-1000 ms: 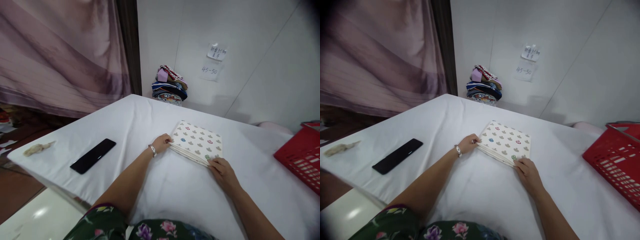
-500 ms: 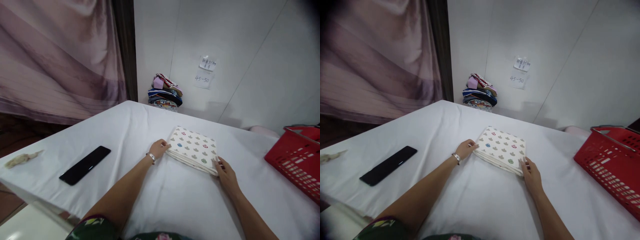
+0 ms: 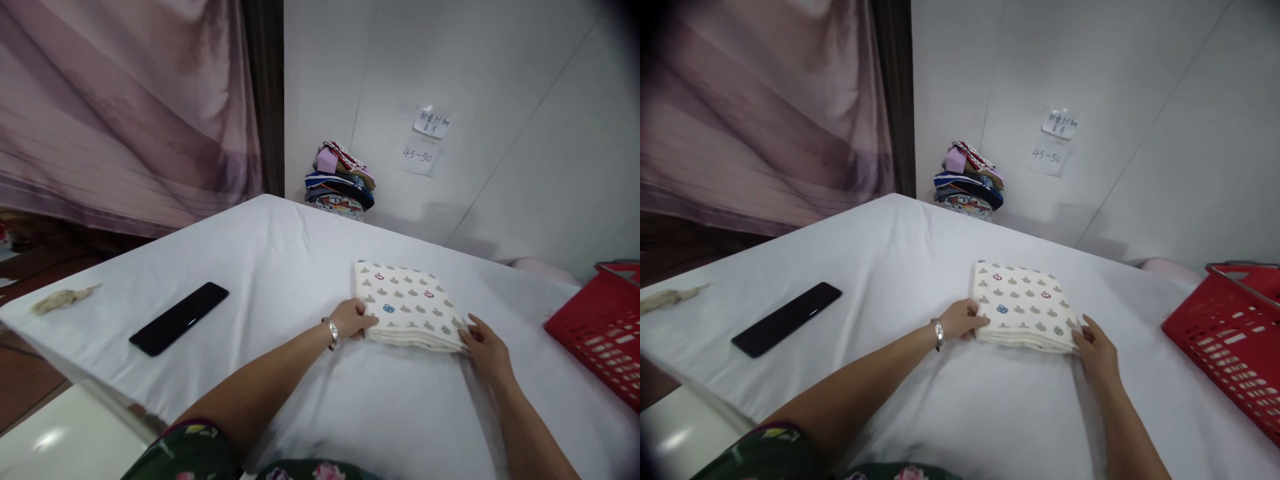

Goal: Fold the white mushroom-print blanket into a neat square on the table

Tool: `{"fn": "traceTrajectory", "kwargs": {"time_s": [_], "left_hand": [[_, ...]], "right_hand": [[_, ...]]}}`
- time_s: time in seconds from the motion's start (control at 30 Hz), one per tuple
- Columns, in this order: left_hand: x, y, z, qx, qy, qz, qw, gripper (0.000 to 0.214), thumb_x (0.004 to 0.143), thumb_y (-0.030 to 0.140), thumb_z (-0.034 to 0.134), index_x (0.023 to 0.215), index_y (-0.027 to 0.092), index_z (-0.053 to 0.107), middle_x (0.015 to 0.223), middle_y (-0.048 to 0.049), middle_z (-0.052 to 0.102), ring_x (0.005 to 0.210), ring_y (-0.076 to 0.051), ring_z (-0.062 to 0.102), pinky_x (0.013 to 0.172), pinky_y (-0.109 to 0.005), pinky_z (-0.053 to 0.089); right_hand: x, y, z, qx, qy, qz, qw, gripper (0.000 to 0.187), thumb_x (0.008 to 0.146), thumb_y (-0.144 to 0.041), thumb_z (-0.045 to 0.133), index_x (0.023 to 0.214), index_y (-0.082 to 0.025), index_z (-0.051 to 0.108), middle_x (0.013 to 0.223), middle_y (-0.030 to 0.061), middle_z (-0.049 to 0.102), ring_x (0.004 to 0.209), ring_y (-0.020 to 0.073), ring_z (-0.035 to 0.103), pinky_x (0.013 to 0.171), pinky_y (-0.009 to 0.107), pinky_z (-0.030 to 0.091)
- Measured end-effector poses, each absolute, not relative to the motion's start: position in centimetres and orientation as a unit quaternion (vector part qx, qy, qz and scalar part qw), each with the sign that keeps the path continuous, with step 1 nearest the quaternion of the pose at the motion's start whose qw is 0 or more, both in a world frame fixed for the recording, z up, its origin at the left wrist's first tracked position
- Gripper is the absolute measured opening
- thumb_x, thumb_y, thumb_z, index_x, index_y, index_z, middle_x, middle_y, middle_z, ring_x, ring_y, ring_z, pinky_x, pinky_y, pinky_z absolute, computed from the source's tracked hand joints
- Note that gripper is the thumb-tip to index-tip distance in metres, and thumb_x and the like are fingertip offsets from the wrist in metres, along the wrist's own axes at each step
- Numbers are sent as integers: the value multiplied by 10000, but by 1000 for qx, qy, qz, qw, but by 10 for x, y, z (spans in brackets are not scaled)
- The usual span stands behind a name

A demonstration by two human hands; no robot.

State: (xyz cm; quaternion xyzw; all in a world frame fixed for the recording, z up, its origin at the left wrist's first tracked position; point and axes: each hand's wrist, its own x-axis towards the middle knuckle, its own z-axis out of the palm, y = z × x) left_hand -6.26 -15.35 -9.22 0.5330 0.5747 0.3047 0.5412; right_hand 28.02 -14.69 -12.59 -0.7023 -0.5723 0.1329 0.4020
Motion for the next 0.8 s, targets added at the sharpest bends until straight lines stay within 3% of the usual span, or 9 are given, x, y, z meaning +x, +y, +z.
{"fn": "traceTrajectory", "kwargs": {"time_s": [0.1,0.27,0.4,0.57,0.8], "left_hand": [[-54,-158,-91,515,570,294,569,332,677,421,675,735,185,448,512,20,565,472,-153,598,406,-234,479],[-58,-153,-90,452,601,329,571,367,682,401,680,858,184,443,553,30,587,453,-158,597,418,-267,502],[-58,-152,-91,465,606,307,567,382,697,416,662,905,175,451,496,34,573,431,-154,581,406,-251,484],[-55,-151,-92,477,605,287,569,350,745,430,608,919,155,478,436,29,556,416,-152,576,396,-221,456],[-58,-149,-94,450,600,309,585,269,814,403,527,912,153,516,424,36,537,412,-143,573,386,-207,441]], "right_hand": [[288,-151,-123,-697,-618,42,361,467,764,-417,501,1132,-145,592,944,99,638,817,252,600,751,426,473],[256,-166,-110,-539,-750,-102,368,301,844,-317,468,1076,-189,609,1121,126,582,1020,277,535,876,445,431],[211,-176,-104,-428,-825,-89,357,296,853,-282,487,1134,-223,562,1139,100,572,1061,255,523,897,453,434],[152,-192,-90,-341,-895,-62,281,361,868,-290,470,1218,-209,497,1179,115,547,1094,253,496,894,433,423],[96,-199,-85,-392,-901,-64,176,357,819,-283,521,1155,-162,529,1068,116,552,949,243,493,786,372,405]]}}
